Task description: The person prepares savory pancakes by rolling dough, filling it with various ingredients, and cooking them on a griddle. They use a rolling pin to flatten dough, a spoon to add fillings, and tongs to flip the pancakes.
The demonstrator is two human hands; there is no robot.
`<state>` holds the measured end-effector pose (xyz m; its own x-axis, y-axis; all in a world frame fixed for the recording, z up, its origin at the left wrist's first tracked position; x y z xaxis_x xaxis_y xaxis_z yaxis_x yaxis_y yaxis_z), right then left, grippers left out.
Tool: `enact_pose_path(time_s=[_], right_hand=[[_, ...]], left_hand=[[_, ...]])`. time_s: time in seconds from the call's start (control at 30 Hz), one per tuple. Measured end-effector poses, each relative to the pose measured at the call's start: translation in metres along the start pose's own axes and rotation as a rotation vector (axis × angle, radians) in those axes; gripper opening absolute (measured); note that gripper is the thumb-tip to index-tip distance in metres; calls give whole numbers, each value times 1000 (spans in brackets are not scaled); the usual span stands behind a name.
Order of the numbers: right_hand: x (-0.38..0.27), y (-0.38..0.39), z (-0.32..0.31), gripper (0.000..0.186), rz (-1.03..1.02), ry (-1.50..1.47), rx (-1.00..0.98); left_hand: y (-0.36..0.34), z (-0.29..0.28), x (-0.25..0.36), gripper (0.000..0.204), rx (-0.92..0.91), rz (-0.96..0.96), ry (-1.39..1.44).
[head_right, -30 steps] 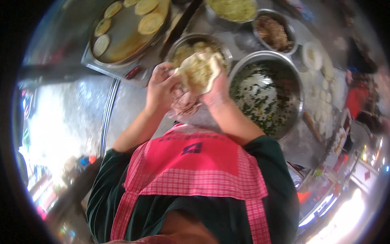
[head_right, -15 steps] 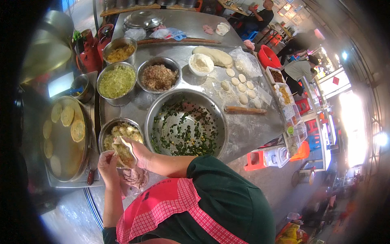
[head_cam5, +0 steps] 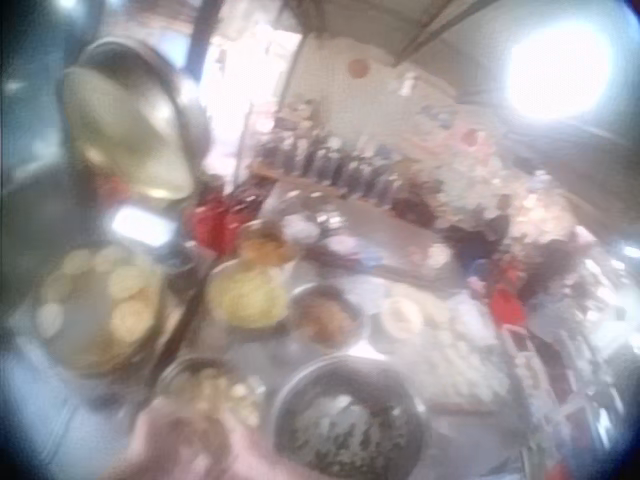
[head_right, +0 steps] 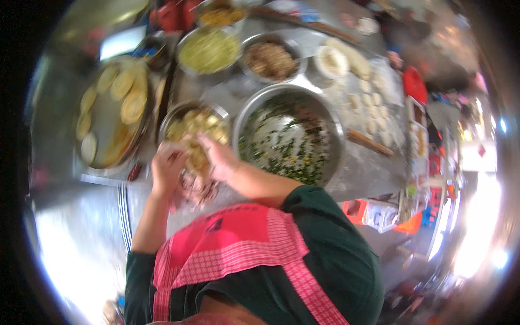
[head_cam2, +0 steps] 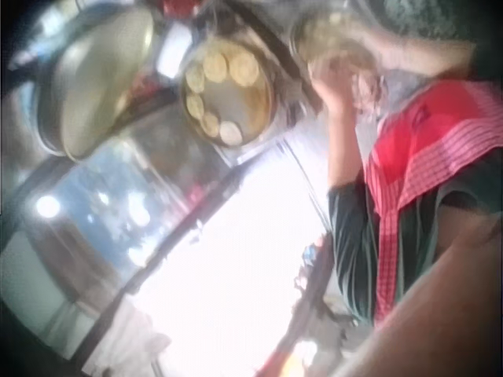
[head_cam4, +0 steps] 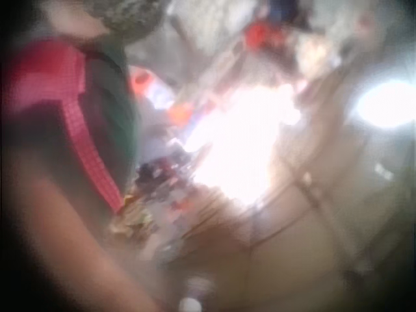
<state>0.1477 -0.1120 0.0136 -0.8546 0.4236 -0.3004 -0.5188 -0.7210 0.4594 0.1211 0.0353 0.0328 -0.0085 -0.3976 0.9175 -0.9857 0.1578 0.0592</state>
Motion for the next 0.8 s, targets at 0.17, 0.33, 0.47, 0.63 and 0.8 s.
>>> enact_pose_path(time_s=[0.17,0.33,0.47,0.63,0.8], right_hand=[[-13,-9,8,50,-134,52,-225],[-6,-9,-7,57,-156,3,-142],[6,-8,-11,52,-54,89,10],[-5,-8,16,59,-99,200,-356],[2,-7,15,61,-43,77,-273]], left_hand=[[2,-1,-19,25,-61,-180,850],[10,1,-24,9,-7,-187,519],[16,-10,7,13,61,272,-275],[17,-23,-4,20,-23,8,294],[27,-8,-26,4,40,-228,800]])
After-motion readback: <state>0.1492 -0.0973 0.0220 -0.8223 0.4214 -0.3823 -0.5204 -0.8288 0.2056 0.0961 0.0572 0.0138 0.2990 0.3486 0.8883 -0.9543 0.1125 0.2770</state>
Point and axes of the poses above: each hand's wrist, its own y-axis away from the middle knuckle, its own z-axis out of the palm, x = y × z, the point moved 4 cm from there along -y, towards the middle knuckle, and after that the axes turned 15 degrees about -x, right-handed, at the moved point
